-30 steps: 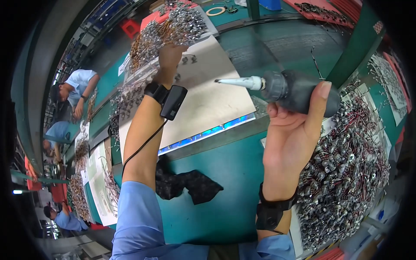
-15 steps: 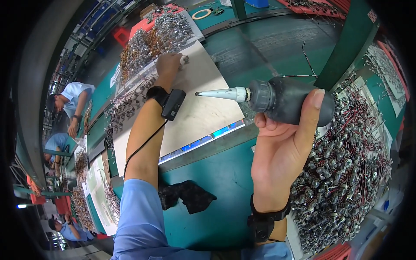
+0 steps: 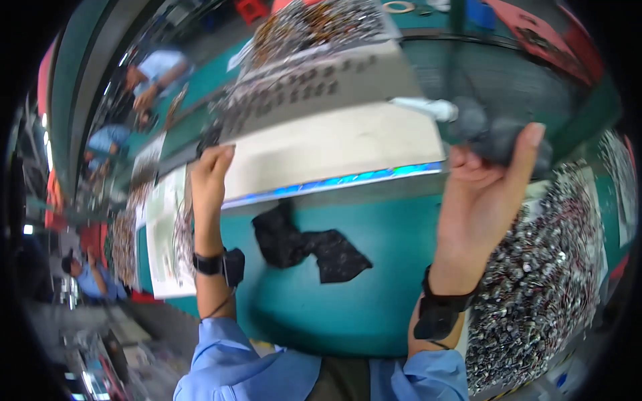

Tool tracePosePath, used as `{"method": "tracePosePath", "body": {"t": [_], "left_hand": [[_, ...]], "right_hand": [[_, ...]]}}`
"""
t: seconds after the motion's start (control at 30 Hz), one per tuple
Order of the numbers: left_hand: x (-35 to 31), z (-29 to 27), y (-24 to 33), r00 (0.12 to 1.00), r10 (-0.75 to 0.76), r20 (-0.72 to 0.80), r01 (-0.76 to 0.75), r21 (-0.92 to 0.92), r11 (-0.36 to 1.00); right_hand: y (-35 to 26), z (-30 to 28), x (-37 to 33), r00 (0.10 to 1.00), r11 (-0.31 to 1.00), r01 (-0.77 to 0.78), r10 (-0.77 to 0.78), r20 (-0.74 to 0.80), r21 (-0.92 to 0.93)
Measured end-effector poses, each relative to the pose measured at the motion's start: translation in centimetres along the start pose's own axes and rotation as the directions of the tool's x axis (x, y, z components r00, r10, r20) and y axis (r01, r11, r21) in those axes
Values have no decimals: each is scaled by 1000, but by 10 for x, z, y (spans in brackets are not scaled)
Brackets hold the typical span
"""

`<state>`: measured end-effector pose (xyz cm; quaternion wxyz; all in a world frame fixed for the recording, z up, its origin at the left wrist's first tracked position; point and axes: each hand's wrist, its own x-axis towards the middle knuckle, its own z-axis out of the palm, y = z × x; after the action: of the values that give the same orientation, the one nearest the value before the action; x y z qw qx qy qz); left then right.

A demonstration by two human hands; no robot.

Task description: Apply glue or sealant to small electronic components using a squeeze bottle on a production line.

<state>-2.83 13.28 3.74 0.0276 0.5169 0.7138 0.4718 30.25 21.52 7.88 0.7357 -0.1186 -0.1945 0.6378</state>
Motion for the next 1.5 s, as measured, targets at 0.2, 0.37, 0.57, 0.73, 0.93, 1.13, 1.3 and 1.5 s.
{"method": "tracePosePath", "body": {"t": [0.2,0.37,0.57,0.73,0.93,1.13,1.3,1.5], "left_hand": [[-170,-106,-46,842,-446,-304,449,-65,891],[-228,-155,-68,788,-426,-445,566,251,785],[-213,-160,-65,877,-325,-353,472,513,717],[-208,-161,-81,915,-260,-309,402,624,670],[-198,-158,-91,927,-287,-243,376,638,672],[-191,-163,-72,662,-681,-313,748,341,570],[-172,-152,-47,772,-616,-156,506,-434,745],[-131,-57,-8,871,-437,223,442,-745,500]], "right_hand": [[11,10,-6,978,987,-118,134,158,-105],[66,28,-43,973,951,-111,162,161,-289],[99,26,-81,917,891,-250,344,204,-380],[114,26,-88,917,859,-254,360,171,-444],[114,27,-86,935,852,-234,329,130,-469],[123,25,-89,929,826,-273,359,87,-494],[124,23,-91,915,801,-267,385,120,-536],[131,23,-107,927,738,-188,351,131,-648]]}}
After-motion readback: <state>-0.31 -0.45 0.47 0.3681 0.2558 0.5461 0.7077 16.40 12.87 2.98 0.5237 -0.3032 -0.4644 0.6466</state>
